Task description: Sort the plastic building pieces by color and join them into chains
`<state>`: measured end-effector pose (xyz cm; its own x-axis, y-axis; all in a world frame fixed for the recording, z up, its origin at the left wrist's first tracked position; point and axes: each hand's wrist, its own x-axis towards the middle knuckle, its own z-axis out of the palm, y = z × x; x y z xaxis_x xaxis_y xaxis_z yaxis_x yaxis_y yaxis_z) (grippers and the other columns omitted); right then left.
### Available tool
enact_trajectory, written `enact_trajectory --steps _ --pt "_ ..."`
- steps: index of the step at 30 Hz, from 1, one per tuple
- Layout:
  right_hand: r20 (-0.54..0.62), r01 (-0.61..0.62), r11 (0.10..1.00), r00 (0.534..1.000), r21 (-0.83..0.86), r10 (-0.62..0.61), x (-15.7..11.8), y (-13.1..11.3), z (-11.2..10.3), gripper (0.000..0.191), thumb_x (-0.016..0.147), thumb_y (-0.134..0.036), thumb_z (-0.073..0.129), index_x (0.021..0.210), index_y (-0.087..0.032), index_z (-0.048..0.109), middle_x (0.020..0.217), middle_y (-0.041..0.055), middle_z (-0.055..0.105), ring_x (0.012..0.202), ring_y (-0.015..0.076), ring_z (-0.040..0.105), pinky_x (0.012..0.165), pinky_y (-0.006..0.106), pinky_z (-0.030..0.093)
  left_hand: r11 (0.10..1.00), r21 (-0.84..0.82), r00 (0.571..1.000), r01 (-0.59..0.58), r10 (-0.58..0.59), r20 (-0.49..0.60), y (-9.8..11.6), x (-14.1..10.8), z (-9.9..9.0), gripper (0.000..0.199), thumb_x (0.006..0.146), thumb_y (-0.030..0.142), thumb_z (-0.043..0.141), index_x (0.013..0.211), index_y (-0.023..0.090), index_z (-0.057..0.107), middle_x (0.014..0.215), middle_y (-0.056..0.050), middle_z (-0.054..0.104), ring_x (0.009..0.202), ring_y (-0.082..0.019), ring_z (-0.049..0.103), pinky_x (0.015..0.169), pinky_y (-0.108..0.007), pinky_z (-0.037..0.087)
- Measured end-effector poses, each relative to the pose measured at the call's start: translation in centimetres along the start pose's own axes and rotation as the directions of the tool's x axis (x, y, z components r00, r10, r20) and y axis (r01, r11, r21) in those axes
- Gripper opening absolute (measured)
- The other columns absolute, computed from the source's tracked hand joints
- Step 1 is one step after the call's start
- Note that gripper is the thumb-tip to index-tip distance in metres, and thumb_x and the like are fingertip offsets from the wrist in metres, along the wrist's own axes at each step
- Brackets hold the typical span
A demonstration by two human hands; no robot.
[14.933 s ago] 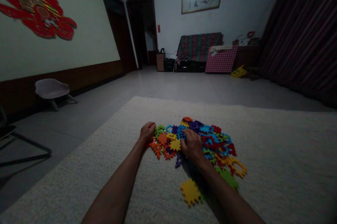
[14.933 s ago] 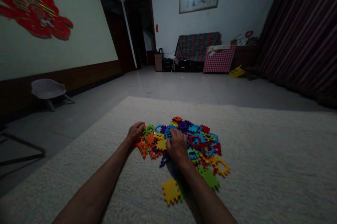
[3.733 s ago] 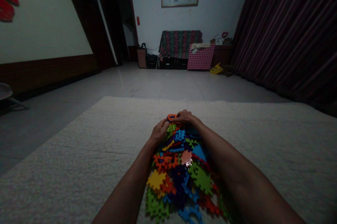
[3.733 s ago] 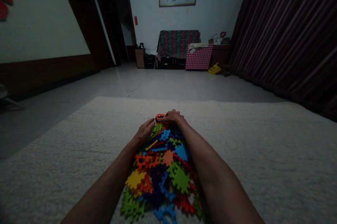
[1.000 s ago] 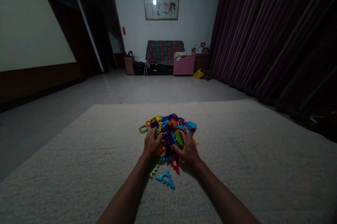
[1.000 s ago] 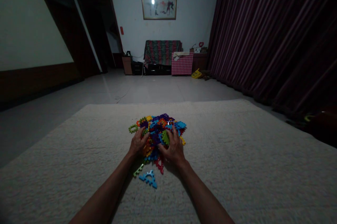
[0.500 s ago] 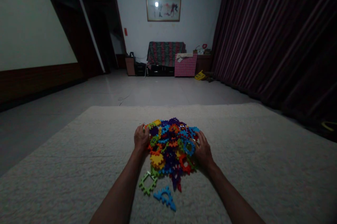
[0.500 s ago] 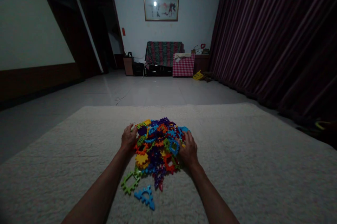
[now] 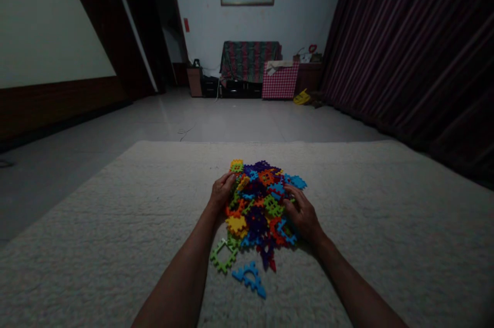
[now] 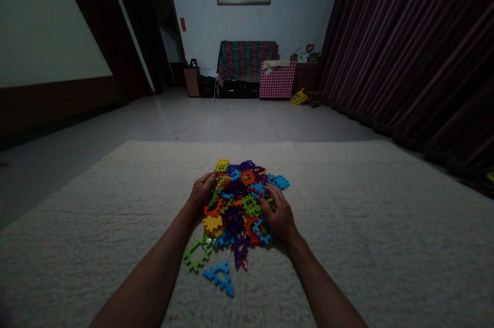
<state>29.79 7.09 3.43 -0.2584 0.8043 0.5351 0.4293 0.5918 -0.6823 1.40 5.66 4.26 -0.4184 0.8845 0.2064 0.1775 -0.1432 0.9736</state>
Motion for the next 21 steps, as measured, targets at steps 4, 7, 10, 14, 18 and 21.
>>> enact_trajectory --steps 4,7,10,14,18,21 --pt "-0.027 0.016 1.000 0.999 0.018 -0.016 0.1 -0.3 -0.3 0.039 0.090 -0.047 0.051 0.113 -0.019 0.065 0.124 0.0134 0.065 0.119 0.0268 0.059 0.103 0.046 0.047 0.968 -0.225 0.994 0.111 -0.105 0.038 0.2 -0.1 -0.1 0.052 0.067 0.061 0.071 0.091 0.016 0.076 0.091 -0.007 0.077 0.089 -0.024 0.068 0.082 -0.034 0.052" --pt "-0.047 0.025 0.999 0.999 0.022 -0.024 0.1 -0.5 -0.5 0.035 0.091 -0.045 0.052 0.109 -0.019 0.066 0.120 0.0127 0.067 0.115 0.0264 0.062 0.101 0.045 0.049 0.920 -0.353 0.986 0.168 -0.164 0.040 0.4 -0.1 -0.2 0.055 0.063 0.061 0.074 0.092 0.015 0.075 0.091 -0.009 0.076 0.082 -0.023 0.069 0.076 -0.033 0.052" --pt "-0.095 0.046 0.999 0.995 0.027 -0.043 0.0 -1.0 -0.6 0.030 0.092 -0.042 0.051 0.106 -0.020 0.067 0.116 0.0117 0.068 0.112 0.0253 0.063 0.098 0.044 0.051 0.901 -0.397 0.980 0.177 -0.198 -0.012 0.5 0.1 -0.6 0.053 0.064 0.058 0.072 0.093 0.014 0.075 0.093 -0.010 0.076 0.087 -0.023 0.069 0.072 -0.032 0.051" --pt "-0.135 0.096 0.995 0.986 -0.010 -0.097 -0.3 -1.8 -0.6 0.025 0.093 -0.038 0.051 0.102 -0.021 0.067 0.112 0.0109 0.069 0.109 0.0247 0.064 0.096 0.045 0.052 0.890 -0.408 0.976 0.205 -0.218 0.015 0.5 0.3 -0.9 0.050 0.063 0.052 0.073 0.096 0.014 0.075 0.093 -0.010 0.076 0.087 -0.023 0.068 0.073 -0.032 0.051" --pt "-0.107 0.140 0.987 0.983 -0.072 -0.148 0.3 -2.2 -0.7 0.021 0.091 -0.034 0.052 0.098 -0.021 0.068 0.111 0.0103 0.070 0.108 0.0246 0.064 0.096 0.045 0.051 0.922 -0.320 0.975 0.217 -0.187 0.121 0.5 0.0 -0.8 0.041 0.056 0.038 0.080 0.090 0.014 0.077 0.087 -0.008 0.076 0.077 -0.019 0.066 0.074 -0.031 0.050" --pt "-0.116 0.108 0.985 0.985 -0.131 -0.124 2.2 -2.5 -0.6 0.022 0.090 -0.033 0.052 0.098 -0.021 0.068 0.110 0.0104 0.070 0.106 0.0244 0.064 0.096 0.043 0.050 0.913 -0.351 0.978 0.207 -0.189 0.083 0.8 -0.1 -0.6 0.038 0.057 0.037 0.078 0.088 0.015 0.077 0.085 -0.008 0.075 0.073 -0.018 0.065 0.071 -0.031 0.050"
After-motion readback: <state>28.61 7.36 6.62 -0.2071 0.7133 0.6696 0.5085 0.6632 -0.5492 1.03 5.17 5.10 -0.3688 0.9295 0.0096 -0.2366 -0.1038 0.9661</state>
